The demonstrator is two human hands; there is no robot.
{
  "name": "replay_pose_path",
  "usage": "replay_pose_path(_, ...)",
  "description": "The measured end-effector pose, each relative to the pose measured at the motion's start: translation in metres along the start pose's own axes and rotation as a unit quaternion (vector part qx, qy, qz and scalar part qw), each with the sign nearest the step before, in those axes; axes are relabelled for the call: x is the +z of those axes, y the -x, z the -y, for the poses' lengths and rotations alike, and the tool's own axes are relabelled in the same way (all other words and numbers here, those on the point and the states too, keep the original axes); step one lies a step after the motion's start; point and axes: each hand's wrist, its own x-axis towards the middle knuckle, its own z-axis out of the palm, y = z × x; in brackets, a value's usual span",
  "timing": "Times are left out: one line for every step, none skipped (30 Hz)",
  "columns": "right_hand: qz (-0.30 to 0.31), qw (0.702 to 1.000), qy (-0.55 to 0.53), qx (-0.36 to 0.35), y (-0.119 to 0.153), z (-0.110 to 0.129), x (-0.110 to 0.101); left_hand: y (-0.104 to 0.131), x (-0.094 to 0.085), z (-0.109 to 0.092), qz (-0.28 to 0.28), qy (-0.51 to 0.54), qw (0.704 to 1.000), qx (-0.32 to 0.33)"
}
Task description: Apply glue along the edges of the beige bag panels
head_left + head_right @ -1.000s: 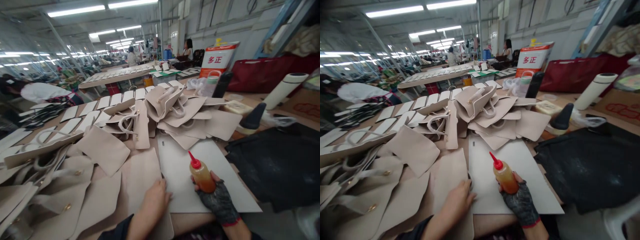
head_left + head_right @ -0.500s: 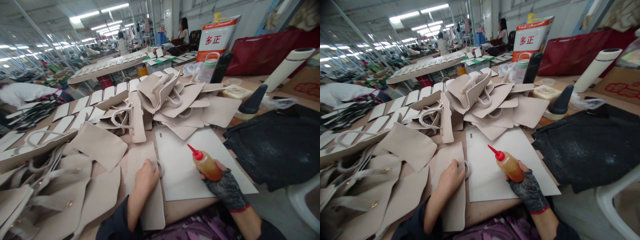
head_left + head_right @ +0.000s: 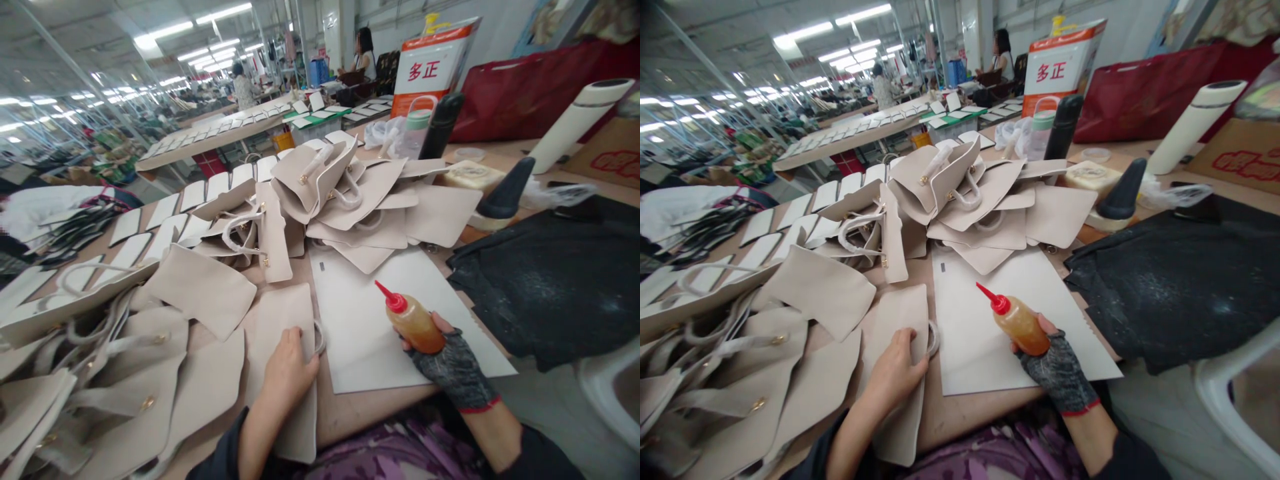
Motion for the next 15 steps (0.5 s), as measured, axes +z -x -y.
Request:
replay_pose_path(-0.013,1.0,-0.017,0.019,0.002,0.001,0.002,0.003,0.001,0.001,-0.002,0.003,1.0,0.007)
replay_pose_path(-0.026,0.998,-0.034,0.037,0.004,0.002,0.004,0.006,0.002,0.003,-0.003,0.007,1.0,0.013)
replay_pose_path(-0.034,0.997,-0.045,0.05,0.005,0.003,0.006,0.008,0.004,0.005,-0.004,0.016,1.0,0.019)
replay_pose_path(-0.036,0.997,-0.05,0.056,0.006,0.004,0.008,0.01,0.005,0.008,-0.004,0.03,0.999,0.025)
replay_pose_path(-0.031,0.997,-0.046,0.06,0.007,0.005,0.009,0.011,0.005,0.011,-0.001,0.052,0.998,0.031)
replay_pose_path(-0.025,0.997,-0.042,0.062,0.008,0.005,0.009,0.012,0.006,0.014,0.004,0.077,0.996,0.035)
replay_pose_path(-0.02,0.997,-0.039,0.063,0.008,0.005,0.009,0.012,0.006,0.017,0.009,0.102,0.994,0.039)
replay_pose_path(-0.018,0.997,-0.038,0.064,0.008,0.006,0.009,0.012,0.007,0.02,0.013,0.123,0.992,0.041)
replay_pose_path(-0.017,0.997,-0.037,0.065,0.008,0.006,0.009,0.012,0.007,0.022,0.014,0.136,0.99,0.038)
replay_pose_path(-0.018,0.997,-0.035,0.068,0.009,0.006,0.009,0.012,0.007,0.022,0.011,0.141,0.989,0.035)
replay_pose_path(-0.017,0.997,-0.032,0.07,0.009,0.006,0.009,0.012,0.008,0.022,0.006,0.141,0.989,0.033)
replay_pose_path(-0.015,0.997,-0.026,0.071,0.009,0.006,0.009,0.012,0.008,0.021,0.001,0.139,0.99,0.03)
replay_pose_path(-0.013,0.997,-0.019,0.067,0.009,0.006,0.009,0.012,0.008,0.019,-0.005,0.134,0.991,0.028)
replay_pose_path(-0.01,0.999,-0.006,0.053,0.009,0.007,0.009,0.012,0.008,0.017,-0.01,0.126,0.992,0.025)
replay_pose_path(-0.007,0.999,0.011,0.036,0.009,0.006,0.008,0.012,0.008,0.015,-0.015,0.115,0.993,0.023)
